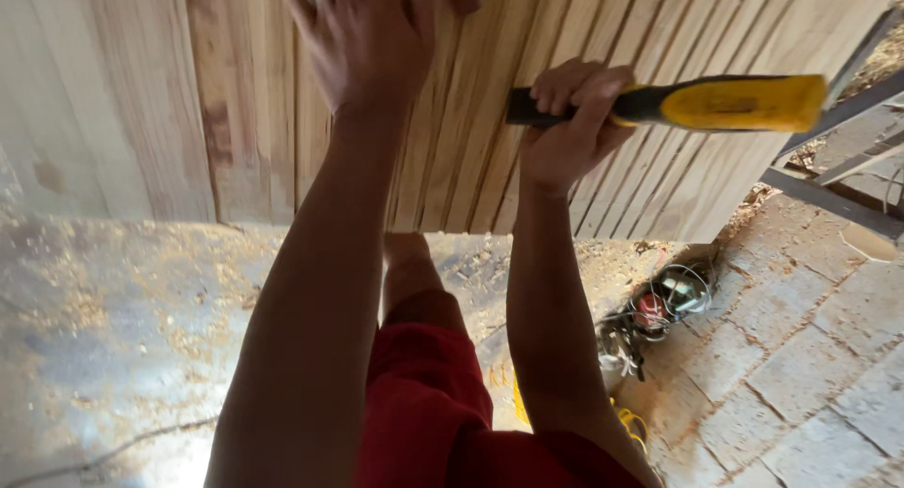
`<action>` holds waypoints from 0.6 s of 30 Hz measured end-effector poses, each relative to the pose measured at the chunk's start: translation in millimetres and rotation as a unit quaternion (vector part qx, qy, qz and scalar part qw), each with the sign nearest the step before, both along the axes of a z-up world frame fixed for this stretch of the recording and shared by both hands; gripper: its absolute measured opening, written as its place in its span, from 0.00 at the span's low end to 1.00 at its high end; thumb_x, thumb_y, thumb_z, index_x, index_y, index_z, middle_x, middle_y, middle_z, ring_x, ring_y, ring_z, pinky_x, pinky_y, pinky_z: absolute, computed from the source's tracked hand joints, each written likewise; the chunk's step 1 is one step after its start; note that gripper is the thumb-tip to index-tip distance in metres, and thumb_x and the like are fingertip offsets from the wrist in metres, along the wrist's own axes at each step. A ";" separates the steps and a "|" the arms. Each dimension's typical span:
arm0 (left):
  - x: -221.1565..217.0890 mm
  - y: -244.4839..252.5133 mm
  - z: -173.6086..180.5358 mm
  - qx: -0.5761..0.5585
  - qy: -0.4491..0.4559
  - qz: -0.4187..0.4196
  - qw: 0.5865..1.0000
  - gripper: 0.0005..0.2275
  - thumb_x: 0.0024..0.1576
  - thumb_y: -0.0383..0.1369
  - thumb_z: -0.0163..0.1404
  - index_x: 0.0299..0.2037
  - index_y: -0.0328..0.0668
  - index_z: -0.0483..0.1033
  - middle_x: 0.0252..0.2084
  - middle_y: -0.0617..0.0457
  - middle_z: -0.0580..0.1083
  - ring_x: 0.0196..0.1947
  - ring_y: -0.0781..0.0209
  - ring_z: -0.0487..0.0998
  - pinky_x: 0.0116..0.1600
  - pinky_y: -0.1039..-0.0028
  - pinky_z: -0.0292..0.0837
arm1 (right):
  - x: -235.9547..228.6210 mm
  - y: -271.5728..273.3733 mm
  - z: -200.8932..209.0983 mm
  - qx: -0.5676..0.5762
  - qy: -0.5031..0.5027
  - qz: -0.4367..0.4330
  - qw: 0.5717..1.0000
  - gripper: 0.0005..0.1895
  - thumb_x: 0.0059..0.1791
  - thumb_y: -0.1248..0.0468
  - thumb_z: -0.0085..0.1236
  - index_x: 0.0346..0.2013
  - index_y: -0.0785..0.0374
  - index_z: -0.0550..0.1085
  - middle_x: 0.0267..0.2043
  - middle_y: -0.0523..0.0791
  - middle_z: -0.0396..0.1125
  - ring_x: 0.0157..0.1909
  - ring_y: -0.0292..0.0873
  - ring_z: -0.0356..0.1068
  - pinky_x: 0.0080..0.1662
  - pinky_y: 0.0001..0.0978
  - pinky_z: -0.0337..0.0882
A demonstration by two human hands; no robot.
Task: The person smooths a wooden structure using a sanding block and a chisel. They repeatedly rub the surface with the sanding block and scrape the wood with the chisel to remove rough edges.
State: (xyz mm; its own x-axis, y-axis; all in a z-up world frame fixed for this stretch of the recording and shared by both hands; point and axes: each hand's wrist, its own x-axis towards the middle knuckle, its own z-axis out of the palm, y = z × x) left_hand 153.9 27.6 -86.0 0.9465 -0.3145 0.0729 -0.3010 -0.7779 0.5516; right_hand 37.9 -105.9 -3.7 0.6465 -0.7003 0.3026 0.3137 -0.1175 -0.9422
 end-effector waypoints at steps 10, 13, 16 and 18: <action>-36.6 12.6 30.1 -0.255 0.038 -0.119 0.959 0.29 0.67 0.37 0.53 0.76 0.44 0.54 0.78 0.46 0.50 0.81 0.48 0.47 0.82 0.54 0.42 | -15.4 -34.8 50.3 -0.077 -0.062 -0.005 0.995 0.16 0.59 0.54 0.50 0.55 0.62 0.67 0.37 0.52 0.72 0.35 0.46 0.75 0.38 0.43 0.78; -72.6 -29.6 60.5 -0.390 0.120 -0.242 0.881 0.30 0.62 0.36 0.58 0.74 0.42 0.61 0.77 0.45 0.55 0.79 0.46 0.55 0.83 0.54 0.49 | -33.9 -52.3 74.4 -0.155 -0.016 -0.049 0.987 0.17 0.59 0.50 0.43 0.51 0.59 0.67 0.31 0.50 0.69 0.24 0.40 0.68 0.26 0.36 0.68; -91.7 -68.9 70.9 -0.455 0.156 -0.260 0.837 0.24 0.53 0.38 0.61 0.59 0.39 0.74 0.60 0.47 0.72 0.63 0.47 0.72 0.70 0.57 0.67 | -59.5 -60.5 95.6 -0.119 -0.007 0.007 0.993 0.20 0.61 0.44 0.36 0.43 0.56 0.68 0.22 0.42 0.61 0.15 0.33 0.58 0.20 0.31 0.58; -98.6 -83.3 75.8 -0.419 0.180 -0.246 0.855 0.12 0.57 0.40 0.60 0.43 0.44 0.77 0.42 0.51 0.75 0.47 0.50 0.76 0.55 0.57 0.70 | -72.4 -59.1 100.8 -0.105 0.007 0.017 0.994 0.24 0.63 0.41 0.34 0.40 0.55 0.67 0.19 0.39 0.55 0.14 0.31 0.51 0.20 0.29 0.53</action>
